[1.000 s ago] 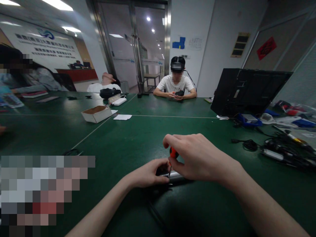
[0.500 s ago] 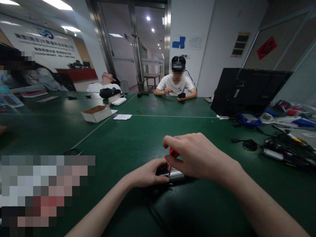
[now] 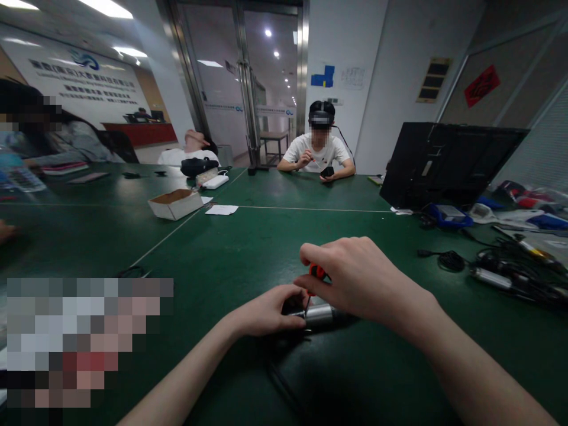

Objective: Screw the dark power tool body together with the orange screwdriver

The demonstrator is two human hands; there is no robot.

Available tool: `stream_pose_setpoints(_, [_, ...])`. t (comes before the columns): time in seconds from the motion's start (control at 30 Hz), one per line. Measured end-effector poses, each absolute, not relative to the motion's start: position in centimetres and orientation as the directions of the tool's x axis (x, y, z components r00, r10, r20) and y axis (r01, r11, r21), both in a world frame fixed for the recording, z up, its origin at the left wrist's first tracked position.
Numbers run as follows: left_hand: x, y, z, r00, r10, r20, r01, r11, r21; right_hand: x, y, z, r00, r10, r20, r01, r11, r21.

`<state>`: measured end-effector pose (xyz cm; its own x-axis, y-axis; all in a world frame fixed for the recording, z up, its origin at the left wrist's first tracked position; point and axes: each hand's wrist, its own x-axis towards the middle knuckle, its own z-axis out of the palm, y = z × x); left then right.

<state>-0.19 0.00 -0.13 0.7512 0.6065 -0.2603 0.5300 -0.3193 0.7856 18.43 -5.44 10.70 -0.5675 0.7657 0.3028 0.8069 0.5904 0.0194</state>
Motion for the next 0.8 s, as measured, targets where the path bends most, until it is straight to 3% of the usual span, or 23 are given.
stream_pose_setpoints(0.23, [-0.27,0.04,-0.18,0.757,0.611,-0.233,0.501,-0.312,0.807,18.26,-5.91,11.26,-0.613,0.755,0.235,0.764,0.641,-0.066])
stream_pose_setpoints(0.53, [-0.22,-0.12,0.29,0.754,0.606,-0.253,0.523,-0.32,0.79,18.46,-5.7,10.79,-0.58,0.76,0.293,0.797,0.603,0.016])
stream_pose_setpoints(0.8, [-0.29,0.06,-0.33,0.764,0.607,-0.219,0.488,-0.323,0.811,18.21,-5.94,11.19,-0.613,0.752,0.242,0.768,0.639,-0.038])
